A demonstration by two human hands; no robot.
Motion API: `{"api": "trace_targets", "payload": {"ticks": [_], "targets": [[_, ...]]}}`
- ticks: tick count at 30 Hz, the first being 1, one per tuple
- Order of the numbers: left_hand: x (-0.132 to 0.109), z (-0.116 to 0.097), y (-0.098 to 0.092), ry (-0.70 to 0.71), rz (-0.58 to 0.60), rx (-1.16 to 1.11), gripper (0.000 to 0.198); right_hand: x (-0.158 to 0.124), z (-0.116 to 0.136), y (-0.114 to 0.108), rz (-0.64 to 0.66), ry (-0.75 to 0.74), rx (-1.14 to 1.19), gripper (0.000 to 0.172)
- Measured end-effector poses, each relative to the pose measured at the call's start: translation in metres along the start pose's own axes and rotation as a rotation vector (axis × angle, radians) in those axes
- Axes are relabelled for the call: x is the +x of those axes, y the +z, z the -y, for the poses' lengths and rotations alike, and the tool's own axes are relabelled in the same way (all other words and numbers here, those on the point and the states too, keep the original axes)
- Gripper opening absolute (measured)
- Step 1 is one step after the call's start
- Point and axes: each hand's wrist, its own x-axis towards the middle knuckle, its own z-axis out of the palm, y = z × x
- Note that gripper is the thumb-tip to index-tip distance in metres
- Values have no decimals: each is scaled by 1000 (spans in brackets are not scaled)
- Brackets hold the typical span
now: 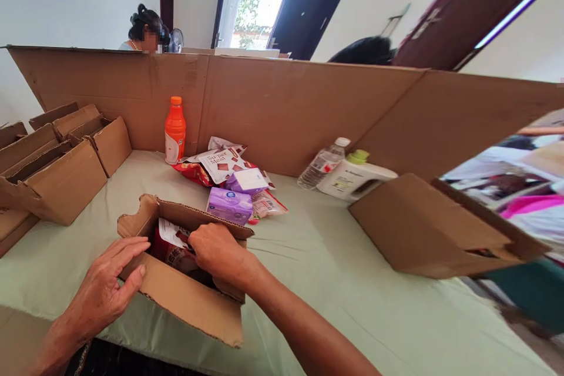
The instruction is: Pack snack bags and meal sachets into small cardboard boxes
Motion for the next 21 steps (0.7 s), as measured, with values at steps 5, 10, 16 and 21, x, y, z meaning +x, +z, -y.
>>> {"api": "trace_targets", "payload": {"ticks": [5, 10, 16, 21], "targets": [[-1, 1, 0, 16, 6, -1, 33, 1, -4, 7, -5, -5, 56, 29], [0, 3, 5, 36, -30, 16, 32, 0, -8, 11, -53, 62, 65, 31], [1, 1, 5, 61, 16, 36, 32, 4, -7, 15, -107, 7, 179, 37], [2, 1, 6, 55, 5, 25, 30, 13, -10, 19, -117, -69, 282, 41]]}}
